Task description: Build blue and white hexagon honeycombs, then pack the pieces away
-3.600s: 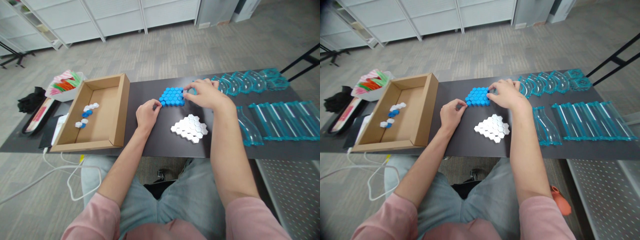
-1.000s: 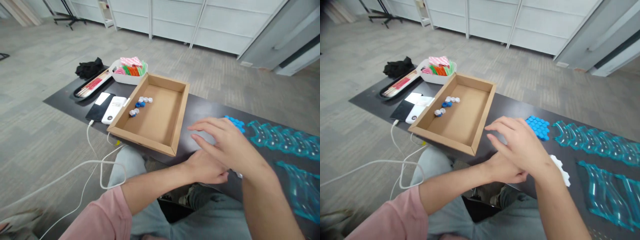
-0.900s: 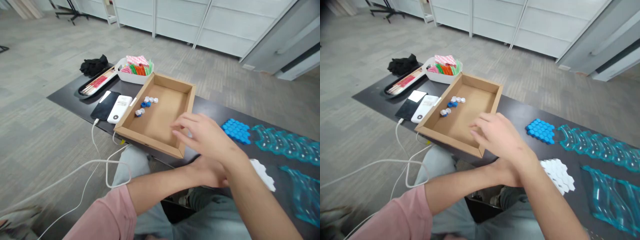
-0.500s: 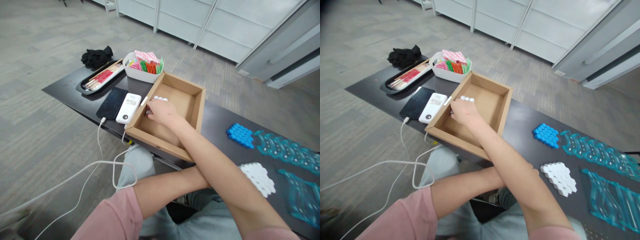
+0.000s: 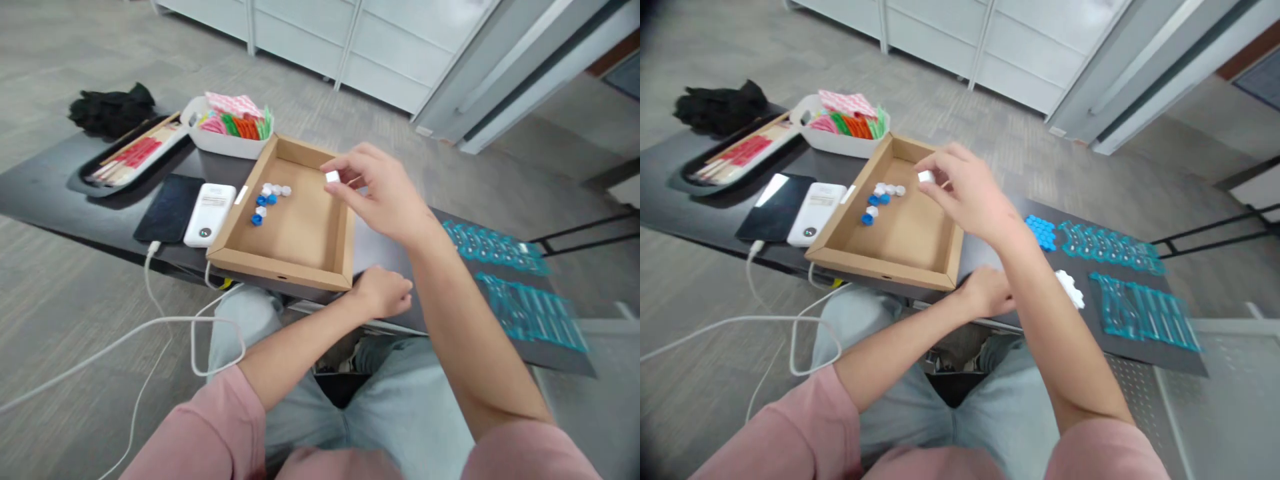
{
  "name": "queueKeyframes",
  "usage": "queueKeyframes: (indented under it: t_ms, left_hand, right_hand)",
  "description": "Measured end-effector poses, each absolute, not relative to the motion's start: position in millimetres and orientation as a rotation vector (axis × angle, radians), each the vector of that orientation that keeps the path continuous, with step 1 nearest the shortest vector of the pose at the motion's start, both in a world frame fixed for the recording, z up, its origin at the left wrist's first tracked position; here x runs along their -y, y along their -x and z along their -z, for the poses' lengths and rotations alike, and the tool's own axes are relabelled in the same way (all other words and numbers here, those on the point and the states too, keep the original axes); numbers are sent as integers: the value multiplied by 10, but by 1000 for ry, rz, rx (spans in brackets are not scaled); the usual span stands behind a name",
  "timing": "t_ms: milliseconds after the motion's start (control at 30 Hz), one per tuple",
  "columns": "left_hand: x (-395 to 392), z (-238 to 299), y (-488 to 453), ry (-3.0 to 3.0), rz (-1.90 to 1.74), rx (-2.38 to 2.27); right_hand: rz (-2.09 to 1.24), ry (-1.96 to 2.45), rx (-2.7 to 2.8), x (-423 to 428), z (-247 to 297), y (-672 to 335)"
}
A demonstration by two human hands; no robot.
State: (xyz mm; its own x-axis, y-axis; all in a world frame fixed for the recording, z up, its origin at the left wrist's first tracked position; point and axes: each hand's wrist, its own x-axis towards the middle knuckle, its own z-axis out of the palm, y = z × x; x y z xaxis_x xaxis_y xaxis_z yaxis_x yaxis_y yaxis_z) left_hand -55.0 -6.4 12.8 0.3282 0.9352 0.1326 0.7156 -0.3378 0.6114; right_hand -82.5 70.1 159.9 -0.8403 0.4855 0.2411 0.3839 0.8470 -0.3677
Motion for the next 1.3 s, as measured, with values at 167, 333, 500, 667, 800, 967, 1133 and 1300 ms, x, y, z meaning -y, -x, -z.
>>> queueKeyframes:
  t_ms: [167, 333, 500, 667, 800, 967, 1133, 1300]
  left_hand:
    - [89, -179, 586, -2173, -626, -1552]
    - [47, -89, 575, -2126, -668, -1762]
    - [74, 13, 516, -2212, -600, -1800]
    - [82, -36, 474, -2225, -536, -1815]
    - [89, -78, 449, -2218, -510, -1830]
    - [76, -52, 349, -2292, -532, -1680]
    - [11, 0, 202, -2363, -537, -1519]
    - [-13, 25, 180, -2397, -532, -1490]
  right_hand:
    - [-252, 960, 2430, -562, -1766, -590]
    - [-259, 1225, 2159, -219, -1398, -1815]
    - [-461, 1349, 2079, 233, -674, -2317]
    - [-606, 1449, 2042, 542, -86, -2213]
    - [-587, 1403, 2008, 606, 111, -2157]
    - [-401, 1342, 1926, 530, 260, -2325]
    - [-366, 1295, 1837, 429, 408, -2454]
    - [-314, 1317, 1808, 383, 398, -2533]
